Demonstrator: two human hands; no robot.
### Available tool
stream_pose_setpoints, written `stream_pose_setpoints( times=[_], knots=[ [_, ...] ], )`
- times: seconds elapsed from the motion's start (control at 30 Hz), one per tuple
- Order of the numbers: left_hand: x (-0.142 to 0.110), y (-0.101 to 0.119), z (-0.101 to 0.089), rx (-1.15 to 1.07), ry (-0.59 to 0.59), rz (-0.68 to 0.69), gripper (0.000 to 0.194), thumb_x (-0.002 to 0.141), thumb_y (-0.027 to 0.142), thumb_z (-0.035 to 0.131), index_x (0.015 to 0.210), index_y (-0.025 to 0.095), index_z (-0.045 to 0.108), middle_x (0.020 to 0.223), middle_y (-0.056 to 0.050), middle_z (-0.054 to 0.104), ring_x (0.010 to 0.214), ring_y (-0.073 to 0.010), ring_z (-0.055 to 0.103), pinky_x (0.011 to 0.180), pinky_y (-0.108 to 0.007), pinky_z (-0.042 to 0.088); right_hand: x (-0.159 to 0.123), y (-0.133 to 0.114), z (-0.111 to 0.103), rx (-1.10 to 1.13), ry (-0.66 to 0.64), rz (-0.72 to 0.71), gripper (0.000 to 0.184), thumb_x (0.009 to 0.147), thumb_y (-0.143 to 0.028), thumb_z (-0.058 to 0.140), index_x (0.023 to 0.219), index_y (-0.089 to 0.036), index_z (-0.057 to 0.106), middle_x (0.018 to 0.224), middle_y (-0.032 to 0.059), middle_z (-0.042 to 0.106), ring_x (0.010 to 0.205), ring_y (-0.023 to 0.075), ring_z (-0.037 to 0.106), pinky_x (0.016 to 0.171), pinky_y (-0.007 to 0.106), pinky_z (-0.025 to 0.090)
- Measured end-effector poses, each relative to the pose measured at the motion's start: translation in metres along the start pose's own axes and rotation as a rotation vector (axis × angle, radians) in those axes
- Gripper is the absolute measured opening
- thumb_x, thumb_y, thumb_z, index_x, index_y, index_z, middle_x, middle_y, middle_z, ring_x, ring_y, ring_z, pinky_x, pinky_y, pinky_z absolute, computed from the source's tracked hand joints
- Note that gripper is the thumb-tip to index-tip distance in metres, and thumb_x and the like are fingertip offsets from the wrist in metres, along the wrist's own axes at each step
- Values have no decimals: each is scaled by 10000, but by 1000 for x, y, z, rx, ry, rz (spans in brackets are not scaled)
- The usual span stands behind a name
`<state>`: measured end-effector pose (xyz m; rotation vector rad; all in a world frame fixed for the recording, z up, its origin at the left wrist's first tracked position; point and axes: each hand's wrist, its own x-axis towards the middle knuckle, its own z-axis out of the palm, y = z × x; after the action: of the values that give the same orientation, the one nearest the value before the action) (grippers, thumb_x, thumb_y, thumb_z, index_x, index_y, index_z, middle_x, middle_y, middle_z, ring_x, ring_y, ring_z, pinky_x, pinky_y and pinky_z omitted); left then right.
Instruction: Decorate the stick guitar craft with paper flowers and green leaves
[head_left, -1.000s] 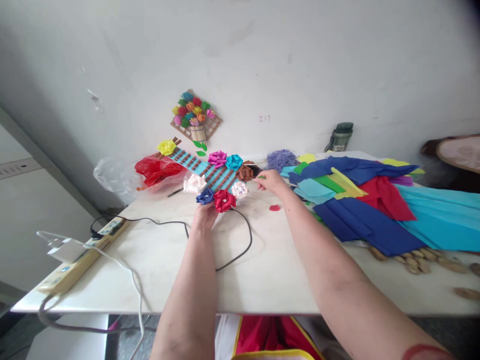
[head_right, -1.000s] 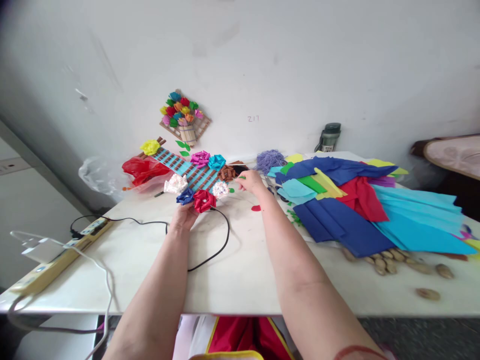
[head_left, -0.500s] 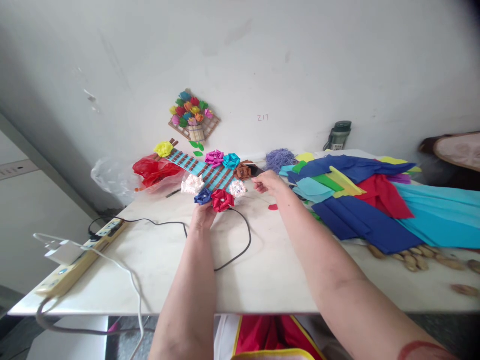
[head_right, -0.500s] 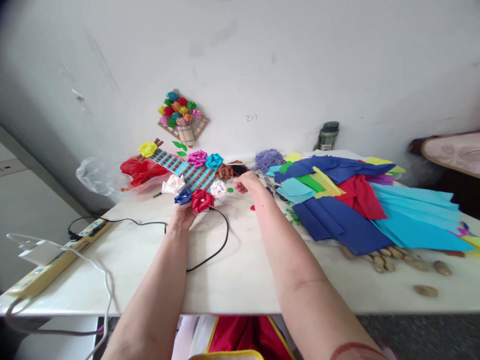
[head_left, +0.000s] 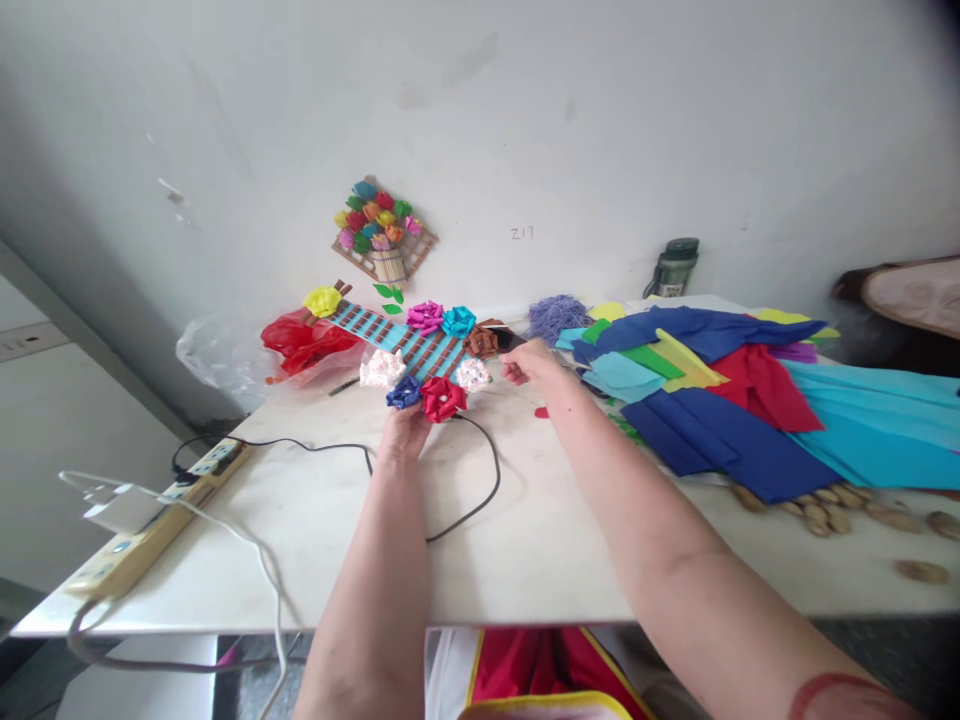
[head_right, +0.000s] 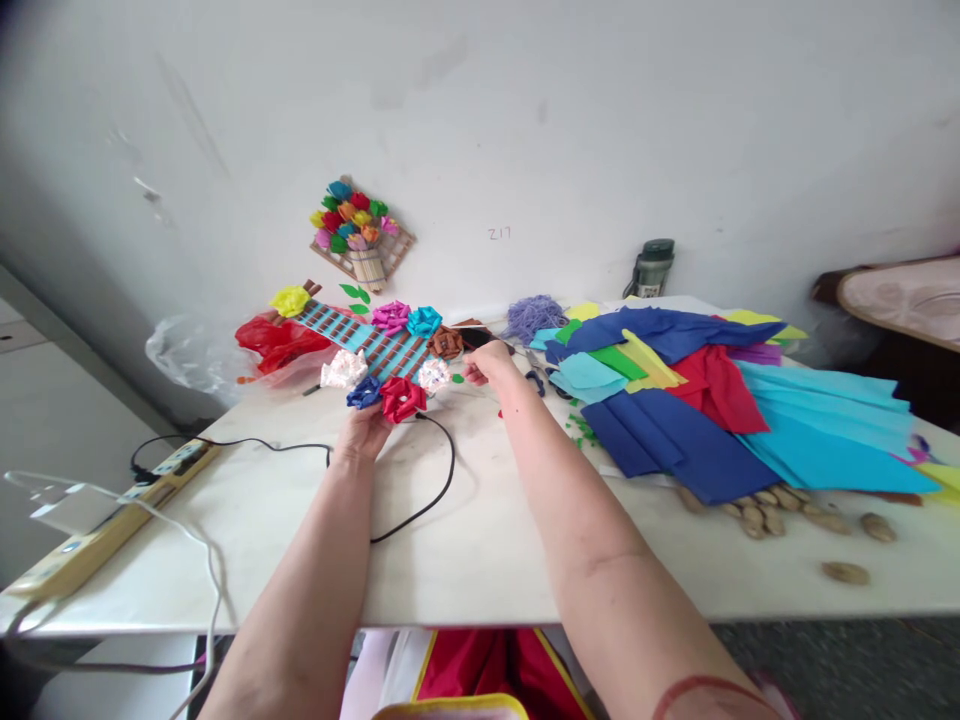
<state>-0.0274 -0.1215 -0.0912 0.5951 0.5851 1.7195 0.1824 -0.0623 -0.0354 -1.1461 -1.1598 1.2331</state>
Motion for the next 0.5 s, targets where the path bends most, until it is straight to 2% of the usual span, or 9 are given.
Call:
stream_pose_setpoints(
  times=[0.1, 0.17, 0.23, 0.33, 0.5],
  knots=[
    [1, -3, 3, 8, -3, 12, 296, 621, -66, 564, 841, 124, 621, 791, -63, 685, 686, -167, 653, 631, -267, 556, 1, 0, -3, 42, -46, 86, 208, 753, -202, 619, 573, -116, 561, 453, 80, 611, 359, 134, 538, 346, 223, 423],
    [2, -5, 5, 7, 4, 30, 312, 623, -72, 552, 843, 138, 618, 774, -48, 686, 675, -157, 651, 619, -253, 555, 4, 4, -6, 143, -80, 102, 316, 803, -410, 554, 658, -130, 573, 527, 94, 650, 433, 151, 595, 388, 229, 457],
    [2, -6, 8, -2, 16, 43, 317, 630, -75, 538, 840, 148, 618, 766, -37, 687, 671, -148, 650, 618, -243, 554, 9, 10, -9, 233, -96, 123, 413, 828, -510, 440, 700, -142, 574, 578, 103, 670, 480, 171, 626, 413, 247, 473],
    [2, -8, 9, -18, 21, 56, 306, 635, -74, 529, 823, 151, 617, 761, -34, 686, 678, -145, 649, 629, -240, 551, 14, 20, -8, 294, -82, 144, 343, 839, -372, 382, 704, -133, 588, 599, 100, 674, 484, 171, 627, 438, 263, 481],
    [3, -13, 8, -4, 4, 78, 281, 620, -66, 574, 798, 148, 610, 759, -38, 679, 655, -146, 646, 604, -242, 541, 11, 30, 4, 315, -123, 142, 205, 770, -215, 446, 688, -126, 611, 596, 59, 667, 507, 147, 623, 478, 246, 485]
  ],
)
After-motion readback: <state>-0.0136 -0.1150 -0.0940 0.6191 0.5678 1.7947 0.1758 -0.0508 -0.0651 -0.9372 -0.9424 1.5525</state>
